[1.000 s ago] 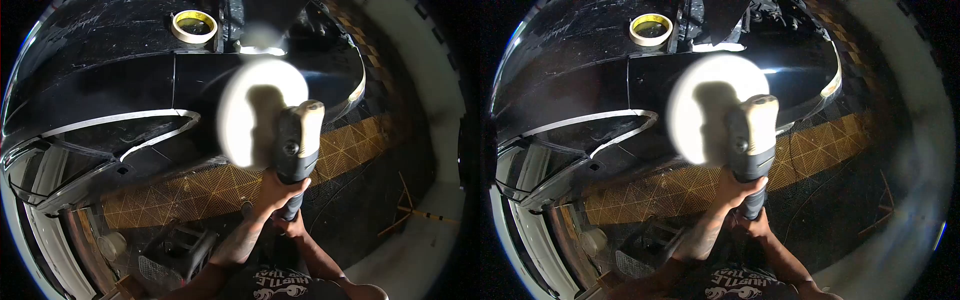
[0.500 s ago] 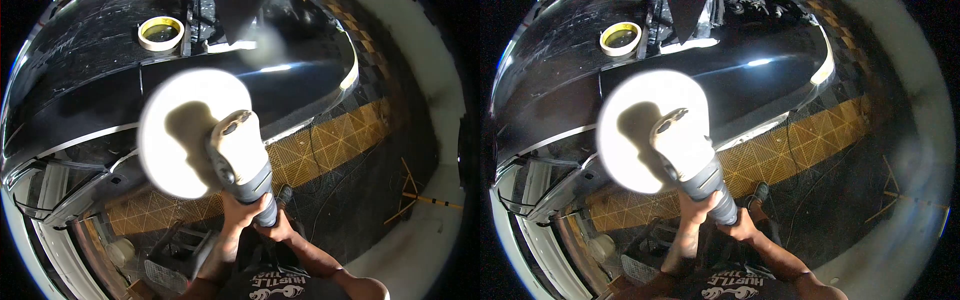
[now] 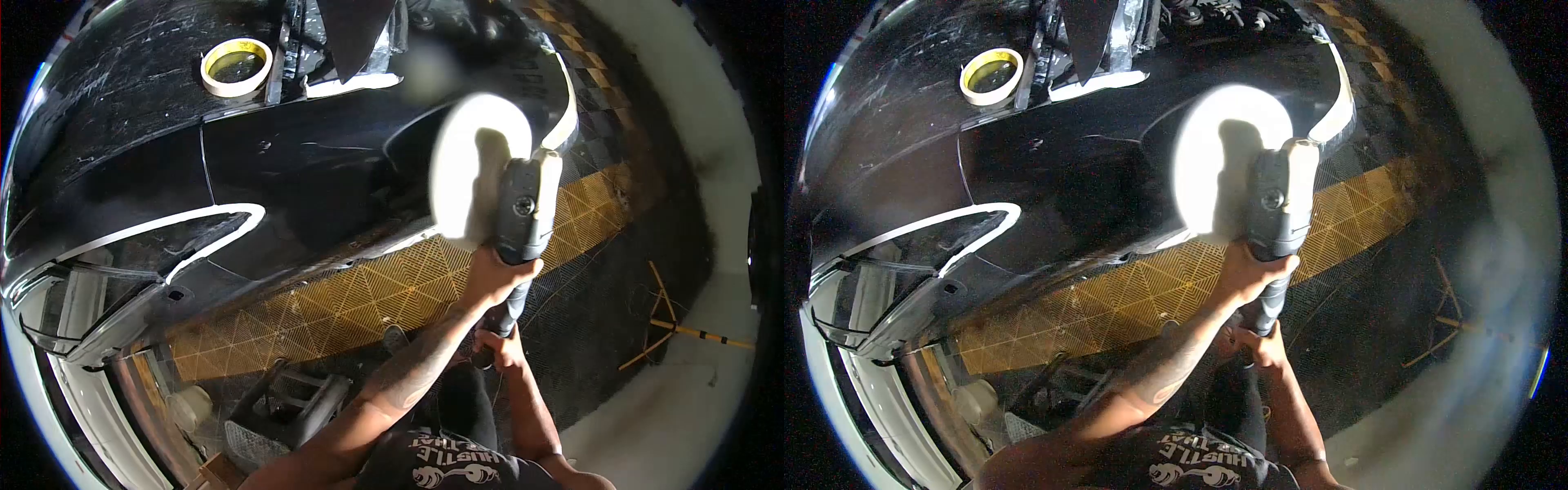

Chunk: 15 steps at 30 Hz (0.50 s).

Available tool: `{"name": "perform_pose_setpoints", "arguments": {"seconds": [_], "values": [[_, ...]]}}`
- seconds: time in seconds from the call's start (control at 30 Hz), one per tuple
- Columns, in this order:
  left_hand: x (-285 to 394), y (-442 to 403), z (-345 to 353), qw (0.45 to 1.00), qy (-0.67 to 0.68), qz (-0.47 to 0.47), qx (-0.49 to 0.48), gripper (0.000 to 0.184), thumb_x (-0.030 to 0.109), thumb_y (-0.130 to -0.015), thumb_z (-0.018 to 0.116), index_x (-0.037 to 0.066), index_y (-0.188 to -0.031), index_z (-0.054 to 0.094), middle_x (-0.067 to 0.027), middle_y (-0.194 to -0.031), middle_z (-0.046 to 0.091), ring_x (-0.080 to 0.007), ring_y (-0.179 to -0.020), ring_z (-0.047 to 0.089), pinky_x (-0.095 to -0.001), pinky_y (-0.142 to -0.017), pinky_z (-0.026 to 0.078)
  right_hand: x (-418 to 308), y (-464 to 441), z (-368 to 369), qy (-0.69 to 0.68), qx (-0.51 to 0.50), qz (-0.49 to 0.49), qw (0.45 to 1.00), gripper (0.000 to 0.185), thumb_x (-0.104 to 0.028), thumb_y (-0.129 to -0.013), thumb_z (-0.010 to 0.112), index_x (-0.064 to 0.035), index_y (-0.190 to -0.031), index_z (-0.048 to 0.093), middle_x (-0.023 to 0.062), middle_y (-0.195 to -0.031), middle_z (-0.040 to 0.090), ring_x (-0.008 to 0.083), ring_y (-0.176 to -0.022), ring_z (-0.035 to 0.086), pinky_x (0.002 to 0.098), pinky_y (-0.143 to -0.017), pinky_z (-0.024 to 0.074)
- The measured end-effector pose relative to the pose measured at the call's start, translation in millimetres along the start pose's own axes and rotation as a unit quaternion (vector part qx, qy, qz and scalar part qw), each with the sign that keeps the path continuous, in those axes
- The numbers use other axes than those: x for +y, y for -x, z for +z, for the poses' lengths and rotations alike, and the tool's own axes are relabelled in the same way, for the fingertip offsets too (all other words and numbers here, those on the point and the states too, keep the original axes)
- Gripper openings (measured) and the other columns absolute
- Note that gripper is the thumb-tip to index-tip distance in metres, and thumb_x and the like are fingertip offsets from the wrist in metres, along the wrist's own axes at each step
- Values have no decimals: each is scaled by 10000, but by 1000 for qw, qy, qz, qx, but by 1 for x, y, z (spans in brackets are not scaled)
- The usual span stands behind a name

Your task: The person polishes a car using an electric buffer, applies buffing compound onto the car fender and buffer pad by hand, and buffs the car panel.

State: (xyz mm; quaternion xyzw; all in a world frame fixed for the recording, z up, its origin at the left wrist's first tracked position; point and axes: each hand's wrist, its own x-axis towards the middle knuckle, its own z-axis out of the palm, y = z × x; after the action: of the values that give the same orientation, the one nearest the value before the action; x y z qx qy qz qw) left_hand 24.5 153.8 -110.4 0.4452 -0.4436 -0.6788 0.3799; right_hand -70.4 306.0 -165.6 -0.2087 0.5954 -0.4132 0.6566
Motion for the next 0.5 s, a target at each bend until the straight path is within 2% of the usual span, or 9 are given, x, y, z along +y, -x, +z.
{"name": "perform_pose_setpoints", "arguments": {"seconds": [0.1,0.17,0.2,0.23,0.33,0.37,0.43,0.47,0.5], "values": [[1,8,1,1000,17,-9,2,378,204,-698,826,2,-983,683,-111,-858,710,-176,-719,682,-348,-697,580,7,5,-1,-31,-22,3,999,188,-39,-739,739,4,-877,618,76,-752,653,188,-623,626,330,-584,512],[-11,21,-10,997,-51,-51,22,350,206,-702,824,-9,-944,692,-124,-864,714,-183,-738,693,-355,-704,585,-9,20,20,-25,-59,16,998,196,-54,-745,736,4,-894,623,75,-759,648,183,-618,614,327,-577,505],[20,38,-20,995,-80,-48,33,341,204,-710,821,-21,-932,692,-135,-866,714,-190,-752,700,-360,-717,591,11,16,13,18,-98,6,995,200,-69,-755,731,8,-906,625,80,-761,644,174,-621,606,320,-588,506],[11,47,-28,998,-15,-48,28,375,203,-704,831,-23,-965,684,-138,-872,714,-204,-751,702,-367,-724,592,19,19,24,-5,-98,0,995,221,-109,-739,752,-5,-892,631,57,-716,632,138,-546,570,283,-516,476],[8,79,-52,993,-16,22,111,324,213,-710,821,-15,-905,699,-105,-805,721,-173,-710,702,-335,-682,583,55,24,33,42,-107,20,993,247,-190,-699,790,-53,-857,658,-4,-626,601,71,-407,466,226,-362,338],[10,90,-62,992,-33,33,121,345,208,-707,824,-19,-932,696,-108,-836,725,-174,-740,705,-335,-707,583,60,25,39,52,-141,22,988,234,-185,-716,776,-45,-868,666,9,-681,631,93,-500,544,243,-448,420],[2,106,-80,992,23,17,121,369,165,-698,826,-22,-984,687,-97,-871,722,-166,-773,704,-337,-745,584,34,36,70,53,-137,16,989,228,-72,-707,772,-46,-879,626,20,-730,615,135,-599,575,286,-550,468],[4,114,-87,990,22,32,135,385,152,-695,826,-32,-999,677,-104,-894,718,-171,-783,702,-341,-750,584,29,38,74,70,-158,47,984,241,-91,-712,781,-56,-899,634,9,-739,618,119,-606,570,283,-553,461],[6,122,-92,987,21,48,150,402,139,-693,826,-42,-1015,668,-111,-916,715,-177,-793,701,-345,-755,585,19,42,86,58,-161,5,985,308,-109,-719,787,-37,-983,645,24,-809,655,126,-695,607,302,-644,496]]}}
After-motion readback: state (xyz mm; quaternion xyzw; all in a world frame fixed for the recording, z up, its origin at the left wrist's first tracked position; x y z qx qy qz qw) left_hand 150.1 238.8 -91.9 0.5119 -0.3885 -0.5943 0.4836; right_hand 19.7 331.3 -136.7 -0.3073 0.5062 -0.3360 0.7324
